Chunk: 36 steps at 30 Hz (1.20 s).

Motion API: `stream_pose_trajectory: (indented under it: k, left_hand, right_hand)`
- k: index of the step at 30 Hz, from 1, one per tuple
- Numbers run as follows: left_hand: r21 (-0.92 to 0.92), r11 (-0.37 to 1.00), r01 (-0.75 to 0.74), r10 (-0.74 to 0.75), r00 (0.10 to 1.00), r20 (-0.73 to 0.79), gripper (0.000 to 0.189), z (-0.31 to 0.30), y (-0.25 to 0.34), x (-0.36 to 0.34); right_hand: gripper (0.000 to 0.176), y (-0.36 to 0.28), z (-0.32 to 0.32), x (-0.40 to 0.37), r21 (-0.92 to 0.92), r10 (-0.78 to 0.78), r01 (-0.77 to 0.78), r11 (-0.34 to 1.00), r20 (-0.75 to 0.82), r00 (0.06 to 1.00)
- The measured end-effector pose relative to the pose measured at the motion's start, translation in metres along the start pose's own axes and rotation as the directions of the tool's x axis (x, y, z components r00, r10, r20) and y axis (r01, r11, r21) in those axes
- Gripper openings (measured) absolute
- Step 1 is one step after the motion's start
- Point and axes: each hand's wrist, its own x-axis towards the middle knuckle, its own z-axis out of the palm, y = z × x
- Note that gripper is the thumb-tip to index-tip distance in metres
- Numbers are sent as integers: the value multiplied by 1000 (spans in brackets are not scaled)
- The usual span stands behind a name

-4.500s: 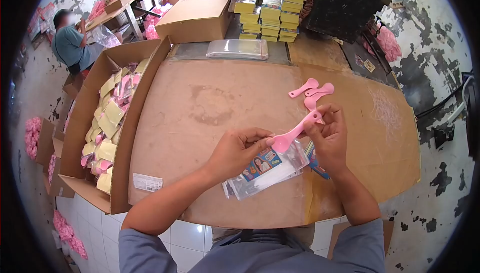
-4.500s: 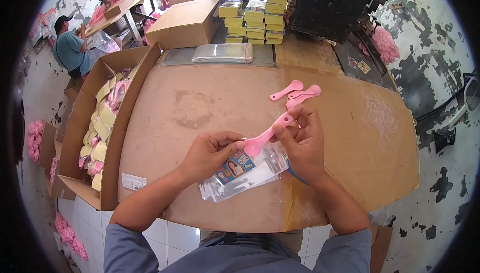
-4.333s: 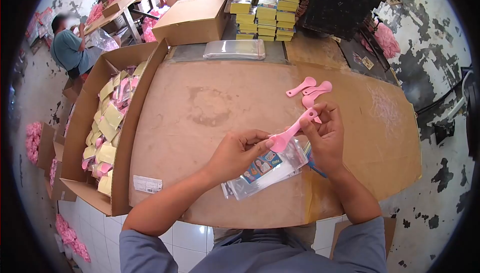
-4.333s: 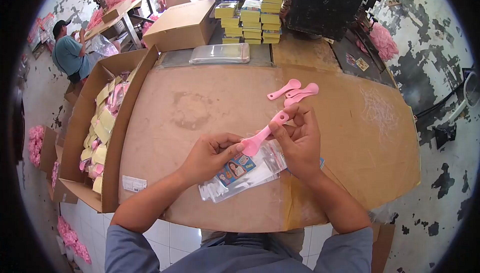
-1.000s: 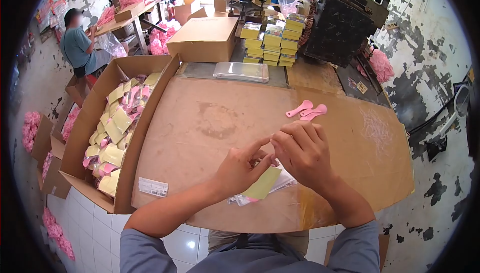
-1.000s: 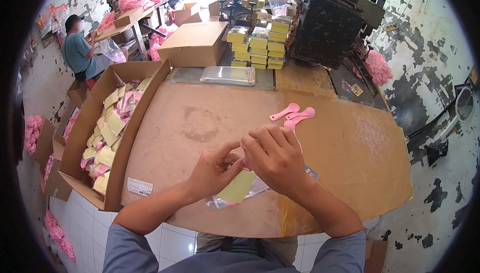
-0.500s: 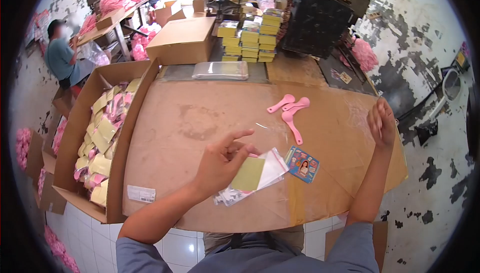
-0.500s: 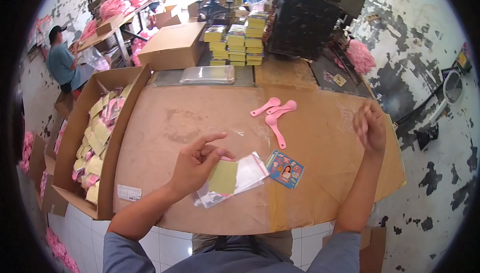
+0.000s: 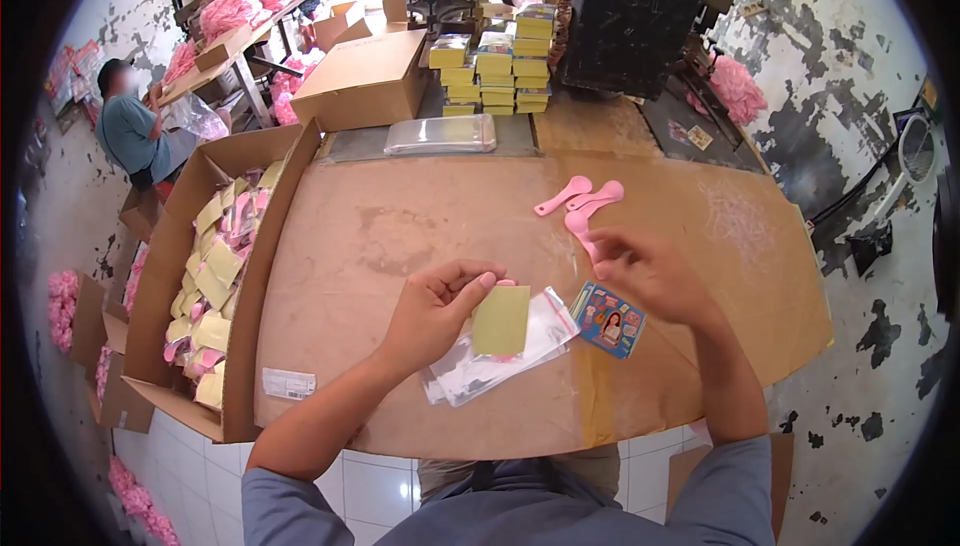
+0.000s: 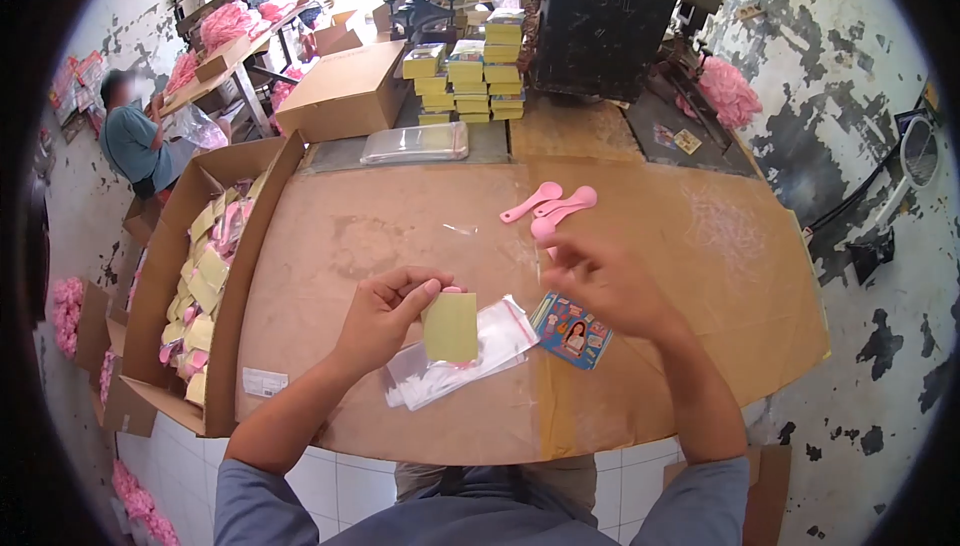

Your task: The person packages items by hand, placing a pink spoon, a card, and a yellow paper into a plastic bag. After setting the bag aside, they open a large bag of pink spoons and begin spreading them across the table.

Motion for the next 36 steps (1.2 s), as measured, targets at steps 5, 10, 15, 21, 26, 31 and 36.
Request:
stream_pose_trajectory:
  k: [5, 10, 15, 21, 26, 31, 36]
  left_hand:
    - [37, 999, 18, -18, 1000, -1, 28, -3, -5, 0]
    - [60, 998, -13, 16, 999, -38, 27, -3, -5, -1]
    - [20, 999, 31, -30, 999, -38, 24, -1, 1, -1]
    - [215, 975, -63, 70, 997, -23, 19, -7, -5, -1]
    - [291, 936, -201, 188, 980, 73, 21, -15, -4, 1]
    - [310, 918, -249, 207, 965, 163, 24, -23, -7, 6]
    - [363, 907, -215, 149, 968, 200, 22, -27, -2, 9]
  right_hand:
    - [38, -18, 69, 23, 402, 10, -77, 913, 165, 986]
    - [25, -11, 77, 26, 613, 54, -168, 772, 200, 978]
    - [17, -6, 72, 22, 648, 102, -208, 733, 197, 975]
    - [12, 1, 69, 18, 672, 102, -212, 710, 200, 975]
    - [13, 10, 68, 17, 645, -16, -84, 760, 147, 989]
    - [15, 13, 63, 19, 628, -44, -79, 774, 178, 983]
    - [18, 16, 59, 22, 502, -37, -71, 862, 202, 979]
